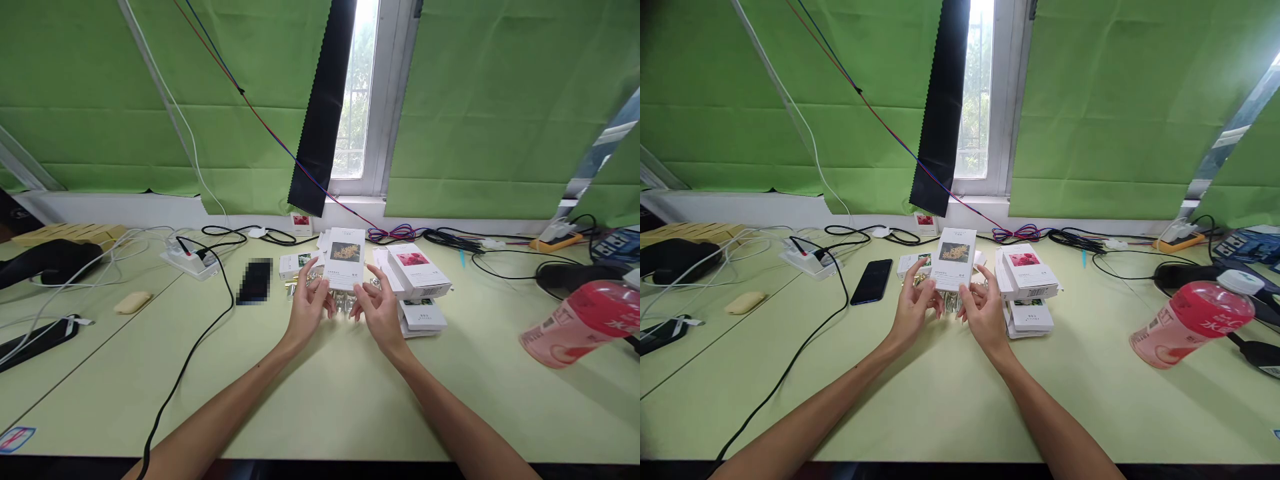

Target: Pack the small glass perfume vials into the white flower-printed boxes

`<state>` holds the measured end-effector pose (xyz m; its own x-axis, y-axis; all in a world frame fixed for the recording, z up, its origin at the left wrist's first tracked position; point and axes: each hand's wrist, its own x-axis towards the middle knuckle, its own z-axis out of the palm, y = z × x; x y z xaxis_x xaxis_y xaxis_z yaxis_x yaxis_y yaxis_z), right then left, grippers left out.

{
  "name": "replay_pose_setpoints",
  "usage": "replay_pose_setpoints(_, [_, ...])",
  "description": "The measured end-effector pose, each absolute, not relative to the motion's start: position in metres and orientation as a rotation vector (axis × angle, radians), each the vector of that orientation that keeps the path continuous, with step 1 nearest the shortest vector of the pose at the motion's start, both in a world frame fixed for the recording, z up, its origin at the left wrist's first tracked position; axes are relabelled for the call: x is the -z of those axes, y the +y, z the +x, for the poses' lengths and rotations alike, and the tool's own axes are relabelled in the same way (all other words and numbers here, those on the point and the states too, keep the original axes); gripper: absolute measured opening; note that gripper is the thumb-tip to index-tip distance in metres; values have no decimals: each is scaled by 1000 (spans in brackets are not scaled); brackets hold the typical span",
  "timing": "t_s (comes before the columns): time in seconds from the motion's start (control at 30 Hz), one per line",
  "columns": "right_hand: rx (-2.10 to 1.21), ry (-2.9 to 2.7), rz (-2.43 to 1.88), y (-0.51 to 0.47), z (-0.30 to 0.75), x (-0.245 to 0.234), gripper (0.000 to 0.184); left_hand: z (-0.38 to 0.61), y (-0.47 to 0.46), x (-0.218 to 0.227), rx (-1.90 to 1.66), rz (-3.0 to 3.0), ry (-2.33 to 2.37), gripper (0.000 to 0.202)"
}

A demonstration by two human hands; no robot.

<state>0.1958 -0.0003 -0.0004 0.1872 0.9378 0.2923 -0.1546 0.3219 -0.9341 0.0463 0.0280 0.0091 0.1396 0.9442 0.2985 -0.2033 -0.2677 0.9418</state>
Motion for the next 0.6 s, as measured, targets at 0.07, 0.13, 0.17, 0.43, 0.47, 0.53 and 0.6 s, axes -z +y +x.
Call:
replay_pose_setpoints(0.07, [-958,-1090,-918,-1,196,0,63,46,29,-9,-1356,1336,799,75])
replay_pose_setpoints(0.13, [-971,-1084,-917,-1,196,0,64,46,30,-8,-1349,1334,804,68])
replay_pose_setpoints(0.17, [-977,-1081,-917,-1,196,-1,65,46,30,-8,-1349,1335,807,64])
replay_pose_setpoints(0.43, [-1020,-1078,-927,-1,195,-2,75,44,34,-6,-1362,1320,826,53])
replay_pose_setpoints(0.47, [-1028,-1081,-921,-1,194,-2,76,44,35,-6,-1361,1314,827,53])
replay_pose_setpoints(0.53, [-1039,-1087,-910,-1,194,-2,78,44,35,-5,-1364,1309,829,53])
replay_pose_setpoints(0.6, [-1043,-1096,-907,-1,194,-1,80,44,35,-5,-1372,1315,838,52])
